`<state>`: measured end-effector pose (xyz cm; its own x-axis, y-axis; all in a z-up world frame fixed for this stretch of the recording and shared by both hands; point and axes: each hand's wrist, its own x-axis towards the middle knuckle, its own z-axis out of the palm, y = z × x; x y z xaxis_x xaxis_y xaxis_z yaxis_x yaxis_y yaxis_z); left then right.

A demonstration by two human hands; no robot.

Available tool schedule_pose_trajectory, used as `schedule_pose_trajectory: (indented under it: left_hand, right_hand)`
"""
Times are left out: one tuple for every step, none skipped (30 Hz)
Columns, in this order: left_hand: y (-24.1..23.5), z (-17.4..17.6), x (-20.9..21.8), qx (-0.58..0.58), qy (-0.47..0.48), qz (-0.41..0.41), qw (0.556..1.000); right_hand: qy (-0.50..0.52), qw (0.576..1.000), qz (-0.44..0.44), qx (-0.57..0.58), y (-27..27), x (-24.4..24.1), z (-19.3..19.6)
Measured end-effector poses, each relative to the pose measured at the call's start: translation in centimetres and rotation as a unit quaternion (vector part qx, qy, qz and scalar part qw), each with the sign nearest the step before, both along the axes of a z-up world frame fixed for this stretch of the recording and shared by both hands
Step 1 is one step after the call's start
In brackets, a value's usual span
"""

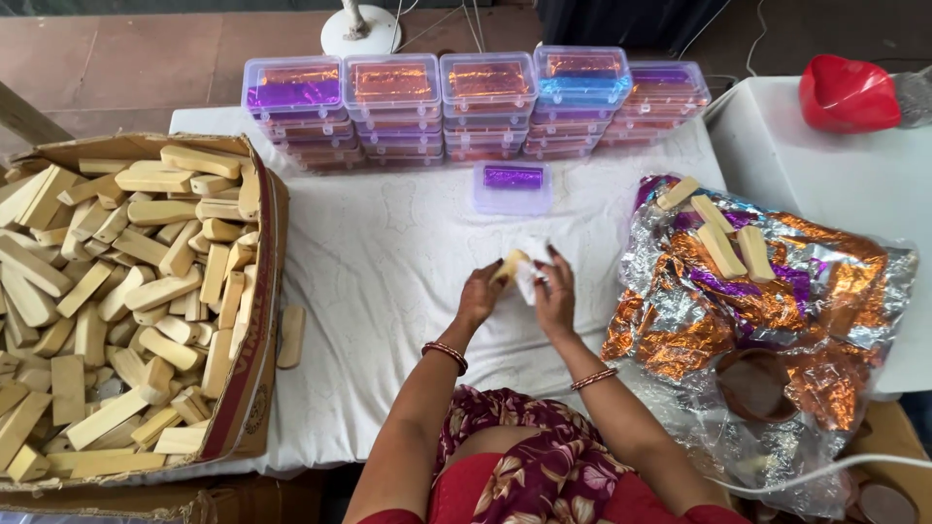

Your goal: The person wipes wooden blocks one at a time with a white cloth at a table, then wraps a block in foil and places it into a small plastic storage container, and reaches into a cardboard box to pick up more blocks.

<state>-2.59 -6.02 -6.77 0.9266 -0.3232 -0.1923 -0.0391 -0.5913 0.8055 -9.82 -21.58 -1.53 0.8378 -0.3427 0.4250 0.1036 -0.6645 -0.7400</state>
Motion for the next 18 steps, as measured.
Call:
schedule_pose_trajectory:
  left_hand:
    - [-0.2, -1.9, 0.3, -0.001, -0.003, -0.001, 1.000]
    - [-0.3, -3.9, 0.6, -0.334, 0.145, 0.025, 0.931]
    - [-0.5, -5.8, 0.9, -0.621, 0.274, 0.046, 0.733]
    - [-0.2, -3.6, 0.6, -0.621, 0.271, 0.044, 0.734]
    - [0.0, -1.3, 0.2, -0.603, 0.329, 0.068, 0.724]
    - [0.2, 0.9, -0.2, -0.582, 0.386, 0.091, 0.710]
    - [0.3, 0.4, 0.0, -0.583, 0.384, 0.089, 0.711]
    - [0.4, -0.1, 0.3, -0.579, 0.374, 0.062, 0.722]
    - [0.6, -0.8, 0.3, -0.573, 0.364, 0.036, 0.734]
    - [1.3, -0.3, 0.3, -0.573, 0.362, 0.035, 0.734]
    - [1.9, 0.1, 0.1, -0.553, 0.346, 0.023, 0.757]
    - [2.4, 0.4, 0.0, -0.533, 0.329, 0.011, 0.779]
    - [2.2, -0.2, 0.2, -0.531, 0.334, 0.008, 0.779]
    - [2.0, -0.9, 0.5, -0.539, 0.337, 0.063, 0.769]
    - [1.6, -1.5, 1.0, -0.547, 0.338, 0.117, 0.757]
    - [1.7, -1.2, 0.9, -0.546, 0.342, 0.113, 0.756]
    - [2.0, -1.1, 0.6, -0.561, 0.341, 0.124, 0.744]
    - [2.2, -0.9, 0.3, -0.575, 0.340, 0.135, 0.731]
  right_hand:
    - [-0.003, 1.000, -0.001, -0.001, 1.2, -0.2, 1.1]
    - [-0.006, 0.998, 0.042, -0.041, 2.4, -0.5, 2.1]
    - [-0.010, 0.993, 0.086, -0.082, 3.6, -0.7, 3.2]
    - [-0.013, 0.993, 0.086, -0.083, 4.1, -0.4, 4.5]
    - [-0.023, 0.975, 0.097, -0.200, 4.5, 0.0, 5.8]
    - [-0.031, 0.943, 0.106, -0.313, 5.0, 0.3, 7.1]
    - [-0.034, 0.943, 0.106, -0.315, 4.4, 1.5, 6.7]
    - [-0.041, 0.944, 0.056, -0.322, 3.7, 2.8, 6.2]
    - [-0.047, 0.944, 0.006, -0.327, 3.2, 3.9, 5.6]
    - [-0.048, 0.944, 0.005, -0.326, 2.0, 5.3, 3.7]
    - [-0.028, 0.979, 0.019, -0.199, 0.7, 6.5, 1.6]
    - [-0.008, 0.997, 0.032, -0.068, -0.8, 7.7, -0.4]
    - [-0.005, 0.997, 0.027, -0.067, 0.0, 6.6, 1.1]
    - [-0.015, 1.000, 0.023, 0.004, 0.8, 5.7, 2.6]
    - [-0.026, 0.997, 0.020, 0.073, 1.5, 5.0, 4.3]
    - [-0.025, 0.997, 0.015, 0.072, 2.9, 3.5, 5.2]
    - [-0.020, 0.994, 0.081, -0.064, 4.4, 1.9, 5.9]
    - [-0.012, 0.969, 0.147, -0.198, 5.9, 0.4, 6.7]
